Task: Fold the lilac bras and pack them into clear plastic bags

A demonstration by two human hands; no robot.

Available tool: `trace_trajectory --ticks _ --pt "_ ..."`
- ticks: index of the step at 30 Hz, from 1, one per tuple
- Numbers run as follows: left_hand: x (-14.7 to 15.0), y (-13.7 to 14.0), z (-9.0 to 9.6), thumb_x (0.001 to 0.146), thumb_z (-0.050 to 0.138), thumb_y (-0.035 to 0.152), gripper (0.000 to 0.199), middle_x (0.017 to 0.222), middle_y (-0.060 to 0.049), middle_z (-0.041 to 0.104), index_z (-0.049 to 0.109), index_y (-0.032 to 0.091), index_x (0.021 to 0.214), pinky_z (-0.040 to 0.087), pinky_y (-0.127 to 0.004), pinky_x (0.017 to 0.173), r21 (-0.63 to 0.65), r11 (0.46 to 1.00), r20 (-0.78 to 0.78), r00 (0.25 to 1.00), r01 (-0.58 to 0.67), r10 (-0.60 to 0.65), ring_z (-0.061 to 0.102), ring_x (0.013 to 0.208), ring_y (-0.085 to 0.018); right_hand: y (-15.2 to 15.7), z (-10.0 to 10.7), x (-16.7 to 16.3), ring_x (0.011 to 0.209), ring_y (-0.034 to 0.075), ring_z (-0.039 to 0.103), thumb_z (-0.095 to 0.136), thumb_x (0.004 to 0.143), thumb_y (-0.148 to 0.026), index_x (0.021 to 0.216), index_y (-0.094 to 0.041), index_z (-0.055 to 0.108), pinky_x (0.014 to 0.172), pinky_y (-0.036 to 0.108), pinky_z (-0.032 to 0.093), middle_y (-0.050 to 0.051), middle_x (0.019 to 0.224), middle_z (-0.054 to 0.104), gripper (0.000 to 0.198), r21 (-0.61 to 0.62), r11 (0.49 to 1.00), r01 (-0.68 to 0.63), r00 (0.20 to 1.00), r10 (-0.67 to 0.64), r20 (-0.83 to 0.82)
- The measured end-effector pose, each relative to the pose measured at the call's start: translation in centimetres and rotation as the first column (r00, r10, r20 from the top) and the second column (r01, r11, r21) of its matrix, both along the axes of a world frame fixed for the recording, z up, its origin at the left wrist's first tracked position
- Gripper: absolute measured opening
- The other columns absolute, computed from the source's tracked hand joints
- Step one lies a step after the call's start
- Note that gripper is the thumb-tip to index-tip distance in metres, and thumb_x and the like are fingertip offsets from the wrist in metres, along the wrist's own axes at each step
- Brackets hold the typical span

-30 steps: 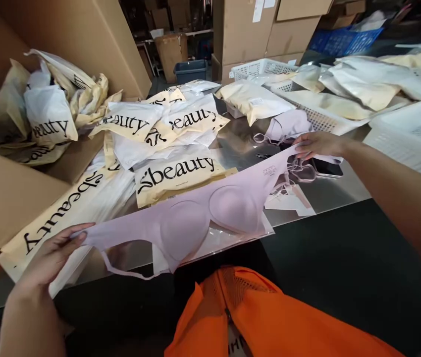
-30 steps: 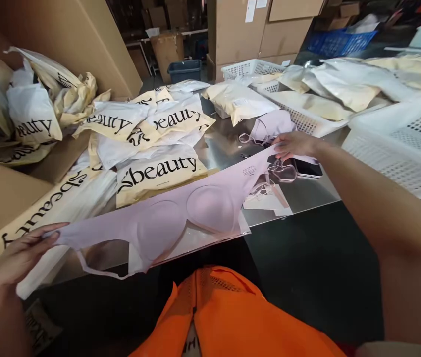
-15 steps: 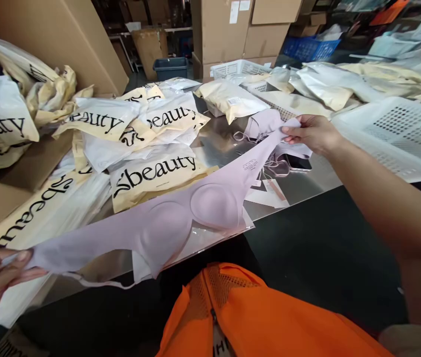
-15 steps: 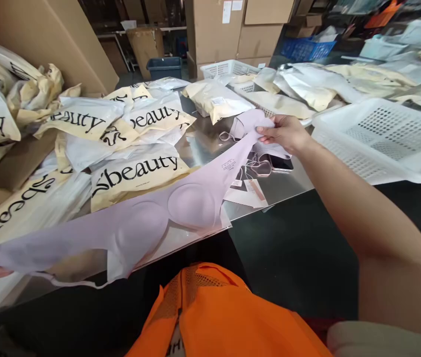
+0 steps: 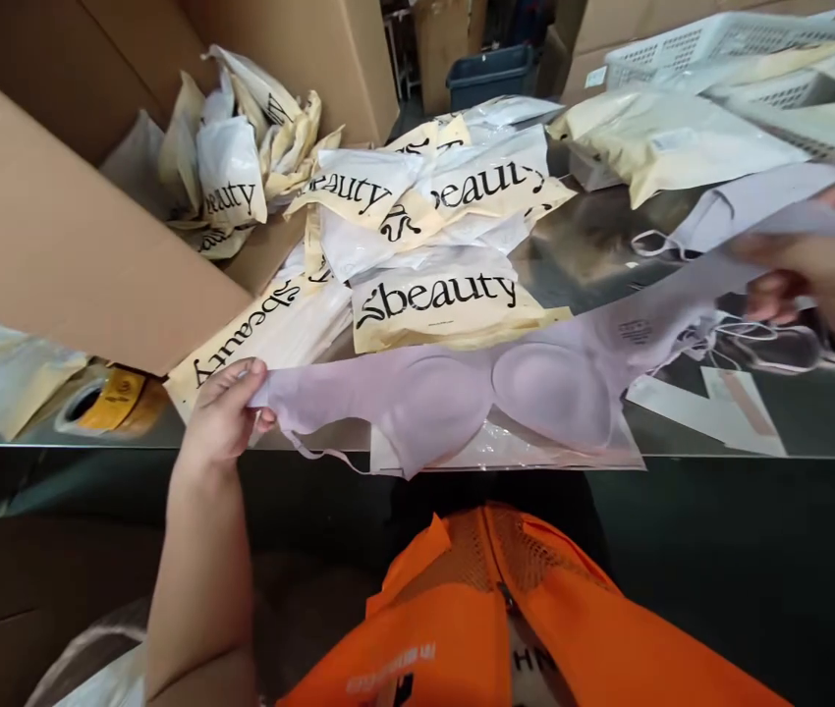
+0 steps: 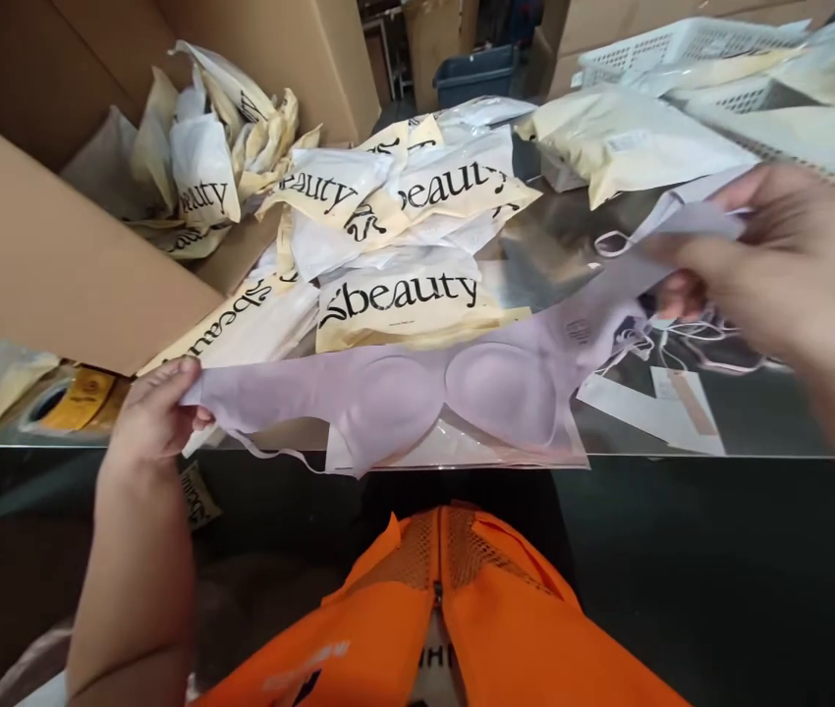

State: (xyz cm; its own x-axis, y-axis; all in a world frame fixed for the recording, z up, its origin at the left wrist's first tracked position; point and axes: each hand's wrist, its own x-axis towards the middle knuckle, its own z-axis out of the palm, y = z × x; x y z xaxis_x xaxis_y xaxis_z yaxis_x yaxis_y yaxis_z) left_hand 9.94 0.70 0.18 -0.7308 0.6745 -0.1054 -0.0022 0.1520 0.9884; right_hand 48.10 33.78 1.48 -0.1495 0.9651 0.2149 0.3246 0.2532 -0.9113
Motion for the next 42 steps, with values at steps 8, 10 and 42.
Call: trace_trajectory --ticks 8,10,42 --pt "3.7 4.3 1.2 0.065 0.078 0.048 0.039 0.041 0.003 0.055 0.052 0.019 0.066 0.036 -0.017 0.030 0.106 0.988 0.075 0.990 0.108 -0.116 0.044 0.028 -0.009 -10.1 -1.7 -8.9 0.091 0.020 0.071 0.081 0.070 -0.031 0.114 -0.023 0.059 0.077 0.033 0.060 0.005 0.109 0.070 0.050 -0.115 0.595 -0.796 0.606 0.778 -0.165" --pt "5.1 6.2 1.4 0.066 0.078 0.048 0.038 0.044 0.003 0.057 0.054 0.019 0.069 0.036 -0.017 0.032 0.131 0.977 0.075 0.981 0.166 -0.177 0.048 0.032 -0.010 -10.6 -1.4 -7.5 0.088 0.018 0.071 0.081 0.071 -0.030 0.111 -0.024 0.060 0.078 0.031 0.059 0.003 0.106 0.071 0.046 -0.018 0.725 -0.689 0.693 0.651 -0.311" --pt "17.4 6.9 -5.8 0.088 0.049 0.009 0.035 0.121 -0.009 0.069 0.061 0.020 0.118 0.054 -0.044 0.100 -0.020 0.716 -0.939 0.232 0.697 -0.252 0.057 0.126 -0.026 -17.0 -11.4 -9.3 0.092 0.027 0.068 0.070 0.068 -0.069 0.090 -0.030 0.066 0.075 0.041 0.057 0.002 0.089 0.073 0.044 -0.591 0.674 -0.443 0.537 -0.328 -0.777"
